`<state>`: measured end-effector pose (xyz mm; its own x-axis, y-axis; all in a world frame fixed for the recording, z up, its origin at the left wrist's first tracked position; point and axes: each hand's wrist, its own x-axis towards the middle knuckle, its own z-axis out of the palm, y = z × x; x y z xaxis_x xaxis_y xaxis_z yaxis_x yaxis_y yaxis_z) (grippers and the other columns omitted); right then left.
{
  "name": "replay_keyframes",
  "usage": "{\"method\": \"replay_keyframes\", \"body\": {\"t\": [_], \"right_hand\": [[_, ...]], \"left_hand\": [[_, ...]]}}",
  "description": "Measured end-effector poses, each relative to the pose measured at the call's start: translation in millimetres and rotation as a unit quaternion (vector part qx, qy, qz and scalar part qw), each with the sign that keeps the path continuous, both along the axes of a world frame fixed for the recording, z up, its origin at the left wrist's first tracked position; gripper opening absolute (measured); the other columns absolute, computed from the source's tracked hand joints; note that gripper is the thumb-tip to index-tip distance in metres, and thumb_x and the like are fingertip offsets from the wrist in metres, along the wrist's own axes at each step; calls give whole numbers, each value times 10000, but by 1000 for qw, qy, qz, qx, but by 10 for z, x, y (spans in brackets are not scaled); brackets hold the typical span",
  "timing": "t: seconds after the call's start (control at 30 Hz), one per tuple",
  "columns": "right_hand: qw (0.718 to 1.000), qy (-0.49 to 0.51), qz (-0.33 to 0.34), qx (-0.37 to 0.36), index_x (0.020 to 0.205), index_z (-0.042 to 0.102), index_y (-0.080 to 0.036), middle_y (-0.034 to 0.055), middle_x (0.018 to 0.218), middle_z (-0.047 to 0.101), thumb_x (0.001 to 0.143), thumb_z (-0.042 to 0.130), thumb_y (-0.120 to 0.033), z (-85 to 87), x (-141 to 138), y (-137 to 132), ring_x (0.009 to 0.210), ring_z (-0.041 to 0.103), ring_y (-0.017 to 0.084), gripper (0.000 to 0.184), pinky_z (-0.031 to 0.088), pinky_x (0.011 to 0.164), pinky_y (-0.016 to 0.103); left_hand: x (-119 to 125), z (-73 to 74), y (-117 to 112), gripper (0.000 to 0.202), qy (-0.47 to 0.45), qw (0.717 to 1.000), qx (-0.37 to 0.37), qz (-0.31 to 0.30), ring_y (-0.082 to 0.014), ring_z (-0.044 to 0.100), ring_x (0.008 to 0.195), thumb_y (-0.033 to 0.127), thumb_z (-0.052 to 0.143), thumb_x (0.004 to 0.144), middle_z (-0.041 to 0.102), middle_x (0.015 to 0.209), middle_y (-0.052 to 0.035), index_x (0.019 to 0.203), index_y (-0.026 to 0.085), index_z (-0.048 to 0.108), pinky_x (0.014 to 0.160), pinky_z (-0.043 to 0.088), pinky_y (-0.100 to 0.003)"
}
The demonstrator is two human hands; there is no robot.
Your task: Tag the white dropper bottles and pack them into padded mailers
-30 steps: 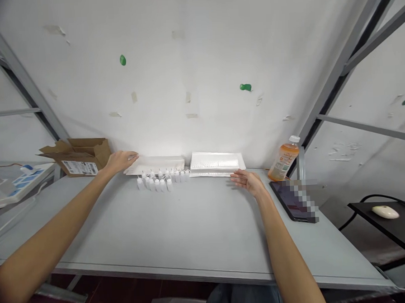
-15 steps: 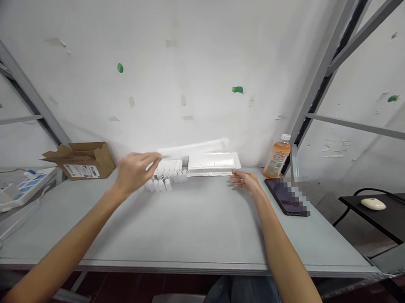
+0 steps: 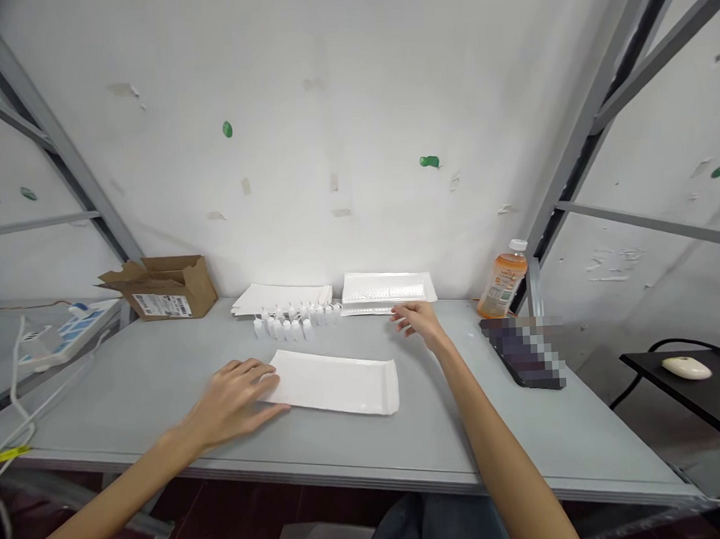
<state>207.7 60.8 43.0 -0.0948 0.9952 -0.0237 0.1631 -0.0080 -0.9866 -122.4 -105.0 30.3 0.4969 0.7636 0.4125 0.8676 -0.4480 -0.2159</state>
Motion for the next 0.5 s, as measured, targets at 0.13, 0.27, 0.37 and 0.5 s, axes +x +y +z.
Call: {"method": "replay_keyframes", "body": {"t": [0.13,0.27,0.37,0.5], "right_hand": [[981,-80,124,124,780,687,-148,72,759,686,779,648,-359,206,-466,-52,497,549,109,215,391,404,213],[908,-247,183,285,889,711,-176,46,834,683,797,650,-313,373,-1076,-63,635,592,133,177,433,573,239],[842,-365,209,338,1016,696,-209,63,993,652,804,662,-287,397,-1446,-38,761,608,154,228,429,696,265],[808,-418,222,349,1078,674,-224,89,1158,590,823,639,-281,333,-1726,-10,883,612,184,263,426,730,270]], "left_hand": [[119,-60,168,494,-69,994,-74,-45,-281,575,1099,613,506,827,641,1197,-97,1092,227,665,902,447,-412],[337,-193,358,569,-102,975,-163,-113,-279,443,1291,606,506,837,486,1408,-80,1284,258,560,1050,355,-433],[391,-278,417,545,-127,968,-187,-113,-271,434,1302,594,502,847,495,1403,-61,1288,279,560,1074,320,-449],[266,-306,395,543,-139,967,-193,-90,-279,436,1294,594,537,825,509,1392,-55,1260,272,590,1067,321,-457]]}}
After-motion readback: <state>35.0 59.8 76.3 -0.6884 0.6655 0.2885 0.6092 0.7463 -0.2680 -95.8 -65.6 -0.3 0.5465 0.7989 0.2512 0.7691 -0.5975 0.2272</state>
